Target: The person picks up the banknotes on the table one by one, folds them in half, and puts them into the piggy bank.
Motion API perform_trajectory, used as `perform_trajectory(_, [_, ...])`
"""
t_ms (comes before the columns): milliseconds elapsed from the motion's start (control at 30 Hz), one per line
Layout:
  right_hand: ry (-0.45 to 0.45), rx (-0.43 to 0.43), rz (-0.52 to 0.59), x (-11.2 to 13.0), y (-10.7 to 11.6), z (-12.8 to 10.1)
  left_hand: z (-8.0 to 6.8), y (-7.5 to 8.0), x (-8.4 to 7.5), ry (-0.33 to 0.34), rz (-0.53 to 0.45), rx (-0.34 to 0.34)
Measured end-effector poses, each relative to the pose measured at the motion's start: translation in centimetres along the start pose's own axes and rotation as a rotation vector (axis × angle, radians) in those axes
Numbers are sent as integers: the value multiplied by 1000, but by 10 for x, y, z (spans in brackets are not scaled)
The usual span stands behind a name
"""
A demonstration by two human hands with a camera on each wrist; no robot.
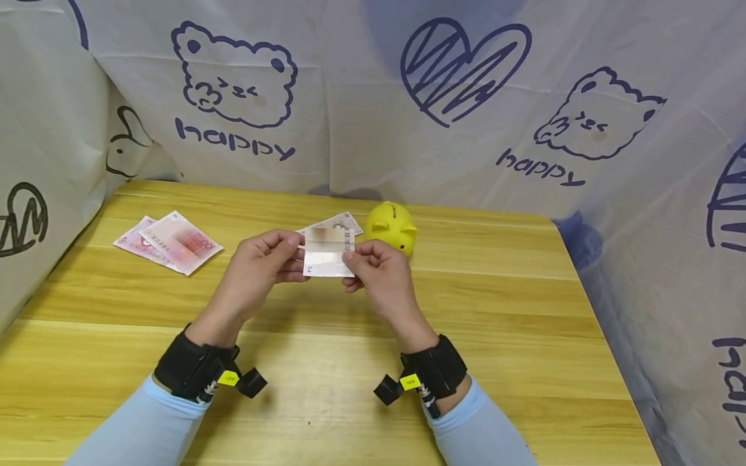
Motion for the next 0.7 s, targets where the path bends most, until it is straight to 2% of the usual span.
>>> perform_trajectory(67, [3, -4, 9, 1, 0, -1, 0, 1, 0, 3, 0, -12])
perform_trajectory(300, [9, 3, 18, 2, 0, -1, 0, -2, 0, -2, 12, 55])
perform_trajectory(500, [14, 11, 22, 2, 0, -1, 0, -1, 0, -24, 29, 32])
perform_trajectory(700, [3, 7, 22, 2, 0, -2, 0, -1, 0, -6, 16, 43])
Point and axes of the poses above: each hand's wrist, its own z-axis towards the middle knuckle, its own y-axis out of the back of the hand, x = y × z, the point moved 3 cm from there along z, towards the middle knuckle, and after that the axes turned 3 degrees about -y, right-handed, at the moved point
